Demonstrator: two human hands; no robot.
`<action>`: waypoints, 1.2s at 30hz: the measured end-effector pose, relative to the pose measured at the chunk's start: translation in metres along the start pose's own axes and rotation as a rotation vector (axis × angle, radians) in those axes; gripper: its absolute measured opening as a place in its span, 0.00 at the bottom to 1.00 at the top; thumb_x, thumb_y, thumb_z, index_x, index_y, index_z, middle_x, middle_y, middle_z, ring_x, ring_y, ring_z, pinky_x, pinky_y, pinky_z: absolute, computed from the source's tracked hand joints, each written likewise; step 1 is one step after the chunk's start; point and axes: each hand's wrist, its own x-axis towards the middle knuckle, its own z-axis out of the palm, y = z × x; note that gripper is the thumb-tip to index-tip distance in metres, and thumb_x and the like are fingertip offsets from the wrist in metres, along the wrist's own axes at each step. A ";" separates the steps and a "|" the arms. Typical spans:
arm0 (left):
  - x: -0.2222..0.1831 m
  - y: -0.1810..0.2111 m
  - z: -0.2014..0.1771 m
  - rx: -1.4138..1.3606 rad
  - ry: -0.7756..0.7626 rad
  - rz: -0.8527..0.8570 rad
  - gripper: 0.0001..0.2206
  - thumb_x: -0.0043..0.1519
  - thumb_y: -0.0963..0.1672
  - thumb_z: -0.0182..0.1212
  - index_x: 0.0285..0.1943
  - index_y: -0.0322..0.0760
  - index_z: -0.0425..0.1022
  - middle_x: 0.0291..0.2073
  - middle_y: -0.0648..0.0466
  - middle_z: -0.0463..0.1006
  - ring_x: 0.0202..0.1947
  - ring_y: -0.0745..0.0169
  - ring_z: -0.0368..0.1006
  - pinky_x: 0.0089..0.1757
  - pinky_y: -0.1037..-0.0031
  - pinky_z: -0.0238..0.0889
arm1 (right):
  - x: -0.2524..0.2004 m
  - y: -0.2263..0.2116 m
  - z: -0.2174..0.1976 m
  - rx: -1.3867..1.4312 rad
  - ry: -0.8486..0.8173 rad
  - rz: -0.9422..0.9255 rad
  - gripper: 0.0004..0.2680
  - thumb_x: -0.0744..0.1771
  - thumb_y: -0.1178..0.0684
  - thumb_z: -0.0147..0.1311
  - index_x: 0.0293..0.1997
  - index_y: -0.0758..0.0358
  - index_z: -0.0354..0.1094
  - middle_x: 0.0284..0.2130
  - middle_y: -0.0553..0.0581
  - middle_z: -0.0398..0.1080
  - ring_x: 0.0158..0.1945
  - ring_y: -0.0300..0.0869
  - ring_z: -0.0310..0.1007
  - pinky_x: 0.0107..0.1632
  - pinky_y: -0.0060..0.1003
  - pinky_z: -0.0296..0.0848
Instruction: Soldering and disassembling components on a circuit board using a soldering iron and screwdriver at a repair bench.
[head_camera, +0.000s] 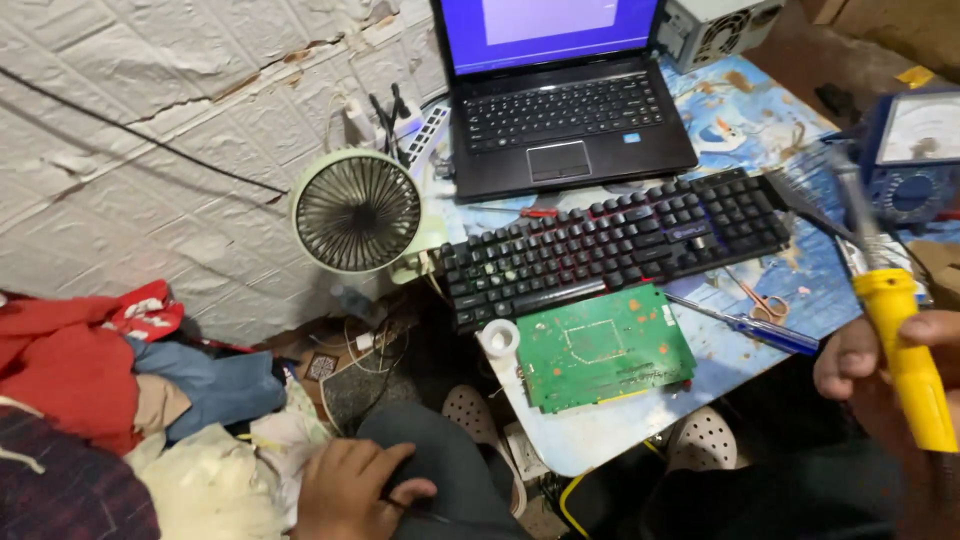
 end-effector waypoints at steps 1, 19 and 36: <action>0.001 0.002 0.000 0.004 0.001 -0.011 0.24 0.57 0.68 0.69 0.50 0.65 0.90 0.32 0.66 0.82 0.40 0.49 0.76 0.40 0.55 0.69 | -0.011 0.012 -0.010 0.007 -0.009 0.003 0.21 0.72 0.42 0.76 0.74 0.47 0.74 0.48 0.61 0.79 0.48 0.47 0.78 0.46 0.38 0.82; 0.154 0.135 -0.013 -0.251 -0.112 -0.222 0.35 0.67 0.63 0.62 0.84 0.58 0.71 0.51 0.59 0.77 0.47 0.55 0.79 0.40 0.57 0.73 | -0.044 0.041 0.103 -0.442 0.512 0.166 0.08 0.74 0.72 0.41 0.61 0.81 0.56 0.65 0.83 0.69 0.63 0.59 0.78 0.44 0.21 0.73; 0.101 0.134 -0.051 -0.736 0.211 -0.234 0.16 0.76 0.48 0.54 0.57 0.34 0.83 0.50 0.53 0.83 0.49 0.56 0.82 0.49 0.66 0.72 | -0.012 0.076 0.168 -0.559 0.225 -0.136 0.04 0.70 0.59 0.60 0.46 0.59 0.69 0.51 0.70 0.80 0.47 0.49 0.85 0.59 0.42 0.83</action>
